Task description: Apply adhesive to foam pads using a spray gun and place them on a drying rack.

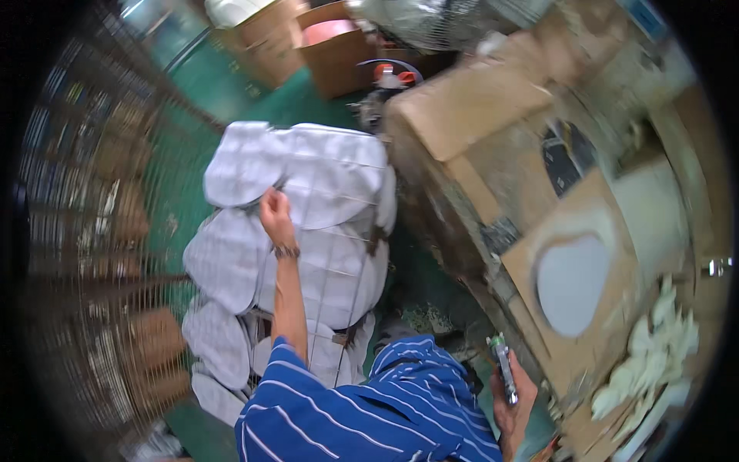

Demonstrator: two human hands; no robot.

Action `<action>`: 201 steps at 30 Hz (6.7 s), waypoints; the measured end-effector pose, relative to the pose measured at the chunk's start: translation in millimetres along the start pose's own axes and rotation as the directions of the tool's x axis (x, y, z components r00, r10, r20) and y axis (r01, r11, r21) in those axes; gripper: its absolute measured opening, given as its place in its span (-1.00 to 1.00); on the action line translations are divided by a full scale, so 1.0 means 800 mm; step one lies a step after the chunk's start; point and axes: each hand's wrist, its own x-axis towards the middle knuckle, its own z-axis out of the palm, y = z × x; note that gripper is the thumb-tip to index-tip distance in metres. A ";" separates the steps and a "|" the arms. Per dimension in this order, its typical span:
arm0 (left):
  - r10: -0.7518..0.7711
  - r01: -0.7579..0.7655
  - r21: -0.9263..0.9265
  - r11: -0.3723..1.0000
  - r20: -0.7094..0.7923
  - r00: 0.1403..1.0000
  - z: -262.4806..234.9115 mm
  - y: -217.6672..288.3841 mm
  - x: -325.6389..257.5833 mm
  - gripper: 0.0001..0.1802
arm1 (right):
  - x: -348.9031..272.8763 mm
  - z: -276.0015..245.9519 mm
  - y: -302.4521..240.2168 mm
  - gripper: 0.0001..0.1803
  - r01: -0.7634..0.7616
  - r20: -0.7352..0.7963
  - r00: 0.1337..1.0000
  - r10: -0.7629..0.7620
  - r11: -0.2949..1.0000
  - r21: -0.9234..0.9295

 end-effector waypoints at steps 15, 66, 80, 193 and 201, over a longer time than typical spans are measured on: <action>-0.582 0.063 0.589 0.806 0.766 0.273 0.082 -0.167 -0.476 -0.71 | -0.154 -0.173 0.167 -0.37 -0.033 -0.714 0.696 0.077 0.997 0.075; -0.894 0.179 0.895 0.408 0.352 0.276 0.026 -0.195 -0.501 -0.68 | -0.139 -0.225 0.238 -0.35 0.064 -0.726 0.687 0.013 0.995 0.078; -0.940 0.367 0.866 0.340 0.314 0.131 0.065 -0.209 -0.497 -0.67 | -0.190 -0.231 0.222 -0.42 -0.015 -0.679 0.728 0.092 0.993 0.119; -0.209 0.261 -0.074 0.962 0.414 0.886 0.103 -0.020 -0.294 -0.58 | -0.122 -0.131 0.134 -0.37 -0.016 -0.397 0.917 0.035 0.999 0.050; -0.557 0.124 0.544 0.830 0.800 0.224 0.152 -0.116 -0.471 -0.65 | -0.160 -0.180 0.180 -0.35 -0.046 -0.657 0.746 0.106 0.993 0.108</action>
